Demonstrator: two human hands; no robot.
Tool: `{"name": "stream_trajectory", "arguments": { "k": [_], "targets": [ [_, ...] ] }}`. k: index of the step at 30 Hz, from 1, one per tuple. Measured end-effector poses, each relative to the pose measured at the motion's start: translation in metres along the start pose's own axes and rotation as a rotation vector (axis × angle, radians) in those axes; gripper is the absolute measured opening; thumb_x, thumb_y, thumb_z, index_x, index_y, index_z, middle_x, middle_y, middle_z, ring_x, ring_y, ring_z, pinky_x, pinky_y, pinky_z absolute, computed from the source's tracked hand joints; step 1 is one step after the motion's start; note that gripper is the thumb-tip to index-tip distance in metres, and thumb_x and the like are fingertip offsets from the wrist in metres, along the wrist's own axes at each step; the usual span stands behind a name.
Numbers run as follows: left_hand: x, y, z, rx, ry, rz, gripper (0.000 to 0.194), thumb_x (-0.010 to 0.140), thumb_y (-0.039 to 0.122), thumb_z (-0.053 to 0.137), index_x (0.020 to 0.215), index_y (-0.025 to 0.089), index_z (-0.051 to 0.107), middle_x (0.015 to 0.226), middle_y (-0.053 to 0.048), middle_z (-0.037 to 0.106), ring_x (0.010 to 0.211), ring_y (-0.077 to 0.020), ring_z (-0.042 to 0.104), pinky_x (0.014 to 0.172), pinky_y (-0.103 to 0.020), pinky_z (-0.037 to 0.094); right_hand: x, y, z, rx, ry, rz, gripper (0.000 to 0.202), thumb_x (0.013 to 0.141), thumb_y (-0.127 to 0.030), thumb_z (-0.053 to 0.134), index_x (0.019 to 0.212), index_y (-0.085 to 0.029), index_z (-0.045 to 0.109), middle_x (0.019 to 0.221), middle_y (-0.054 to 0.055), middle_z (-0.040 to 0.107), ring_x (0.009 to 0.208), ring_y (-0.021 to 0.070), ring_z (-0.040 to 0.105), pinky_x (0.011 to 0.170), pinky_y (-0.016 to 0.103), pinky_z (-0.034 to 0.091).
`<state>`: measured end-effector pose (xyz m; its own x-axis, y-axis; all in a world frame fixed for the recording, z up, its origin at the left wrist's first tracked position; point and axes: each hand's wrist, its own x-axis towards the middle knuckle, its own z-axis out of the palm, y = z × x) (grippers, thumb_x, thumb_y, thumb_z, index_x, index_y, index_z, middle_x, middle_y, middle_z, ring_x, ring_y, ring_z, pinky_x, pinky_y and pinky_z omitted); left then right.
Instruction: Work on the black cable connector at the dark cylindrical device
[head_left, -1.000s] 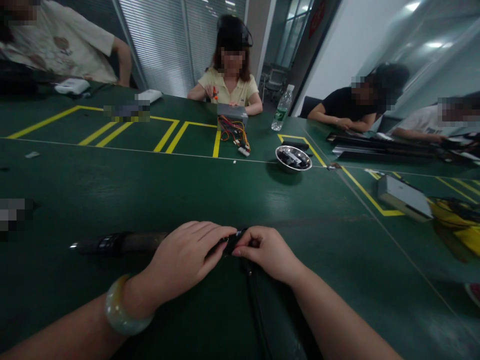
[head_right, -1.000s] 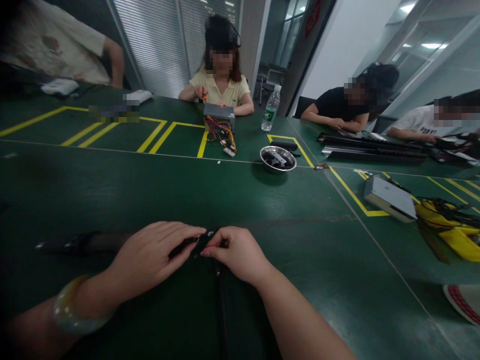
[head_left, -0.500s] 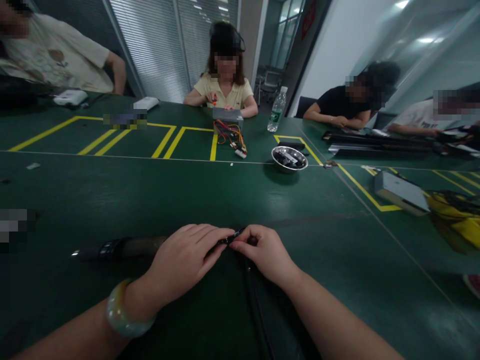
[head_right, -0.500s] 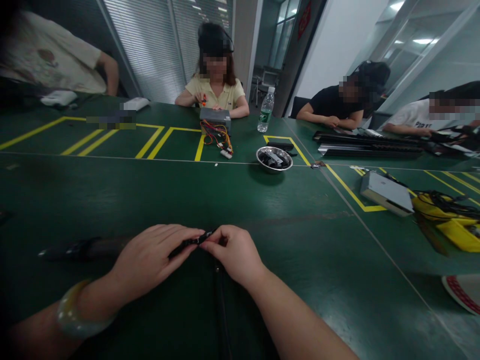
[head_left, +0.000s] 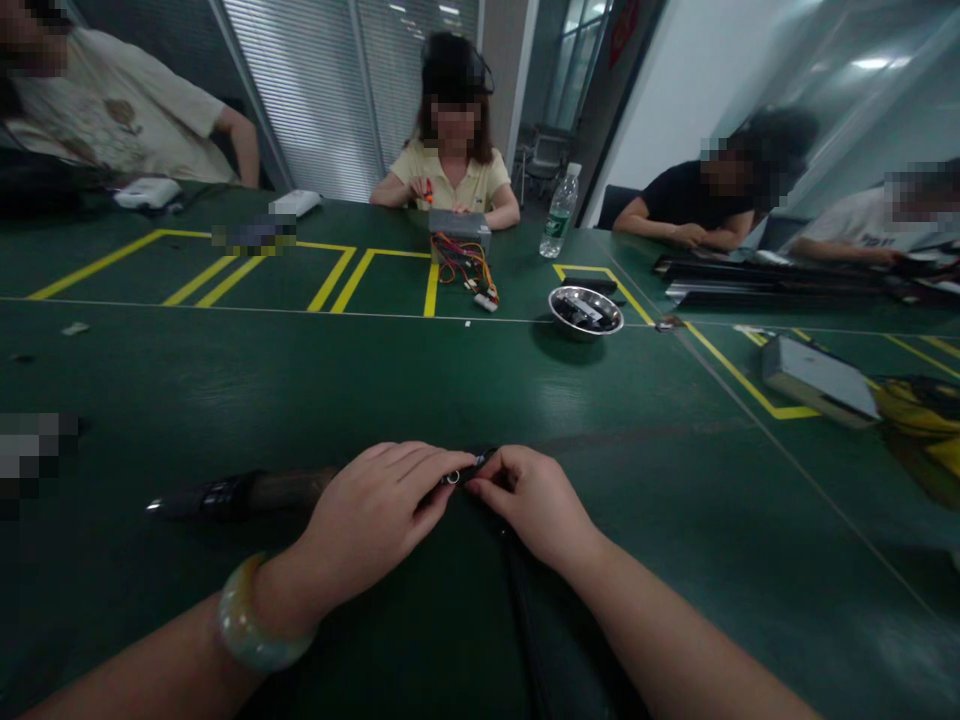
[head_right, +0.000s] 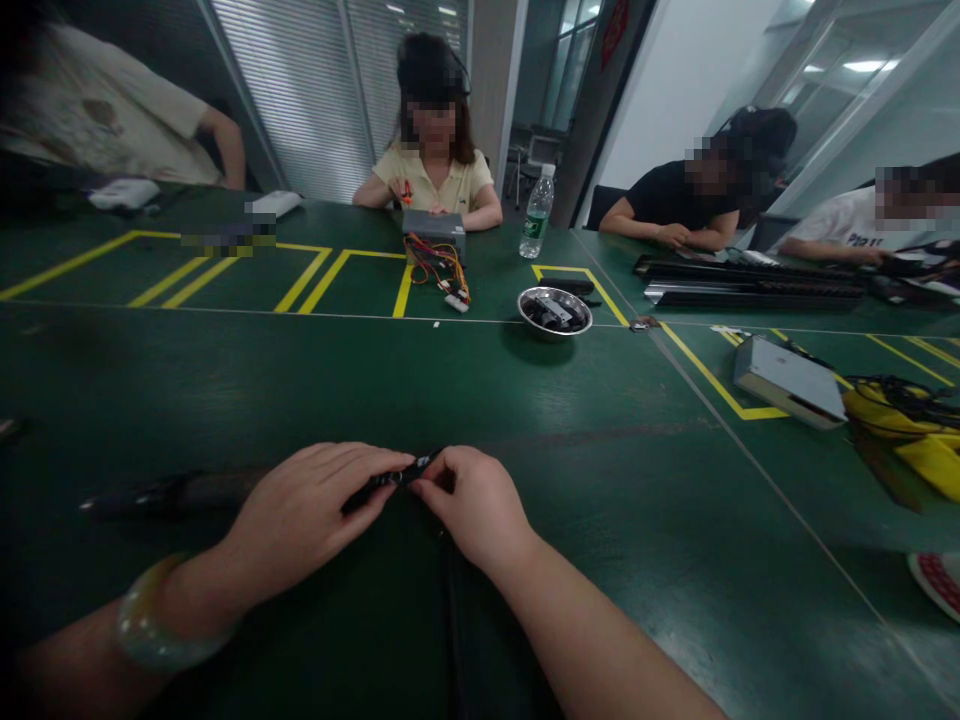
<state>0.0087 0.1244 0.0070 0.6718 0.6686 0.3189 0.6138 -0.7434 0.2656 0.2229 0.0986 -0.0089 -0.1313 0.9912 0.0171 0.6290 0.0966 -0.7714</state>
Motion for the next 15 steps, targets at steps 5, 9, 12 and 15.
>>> {"name": "stream_trajectory", "arguments": {
  "k": [5, 9, 12, 15],
  "targets": [
    [-0.0020, -0.0011, 0.0013, 0.012, -0.006, -0.014, 0.037, 0.091, 0.023, 0.055, 0.127, 0.028, 0.057, 0.118, -0.002, 0.068, 0.104, -0.0228, 0.064, 0.088, -0.040, 0.049, 0.0008, -0.0001, -0.0037, -0.072, -0.043, -0.064, 0.008, 0.082, -0.024, 0.075, 0.080, -0.021, 0.067, 0.081, -0.002, 0.066, 0.076, 0.0136, 0.059, 0.067, 0.025, 0.041],
    [-0.0025, -0.0016, 0.0016, 0.019, 0.001, -0.015, 0.037, 0.091, 0.024, 0.055, 0.128, 0.027, 0.056, 0.120, -0.003, 0.067, 0.107, -0.0235, 0.063, 0.090, -0.041, 0.049, 0.0015, -0.0005, -0.0080, -0.096, -0.086, -0.127, 0.009, 0.080, -0.022, 0.076, 0.083, -0.022, 0.069, 0.083, -0.001, 0.065, 0.076, 0.0136, 0.058, 0.068, 0.025, 0.042],
    [-0.0014, -0.0014, 0.0014, 0.021, 0.007, -0.002, 0.033, 0.093, 0.025, 0.053, 0.126, 0.028, 0.058, 0.118, -0.002, 0.068, 0.106, -0.0233, 0.064, 0.089, -0.041, 0.050, 0.0008, -0.0016, -0.0098, -0.091, -0.086, -0.160, 0.007, 0.080, -0.019, 0.075, 0.081, -0.021, 0.068, 0.080, -0.002, 0.064, 0.074, 0.0127, 0.057, 0.066, 0.024, 0.041],
    [-0.0009, -0.0014, 0.0016, 0.013, 0.015, 0.001, 0.031, 0.094, 0.026, 0.052, 0.124, 0.030, 0.059, 0.117, -0.001, 0.068, 0.106, -0.0227, 0.064, 0.089, -0.041, 0.049, -0.0003, -0.0017, -0.0094, -0.013, -0.048, -0.140, 0.007, 0.083, -0.018, 0.072, 0.079, -0.020, 0.066, 0.077, -0.002, 0.063, 0.071, 0.0119, 0.057, 0.064, 0.024, 0.041]
  ]
}}
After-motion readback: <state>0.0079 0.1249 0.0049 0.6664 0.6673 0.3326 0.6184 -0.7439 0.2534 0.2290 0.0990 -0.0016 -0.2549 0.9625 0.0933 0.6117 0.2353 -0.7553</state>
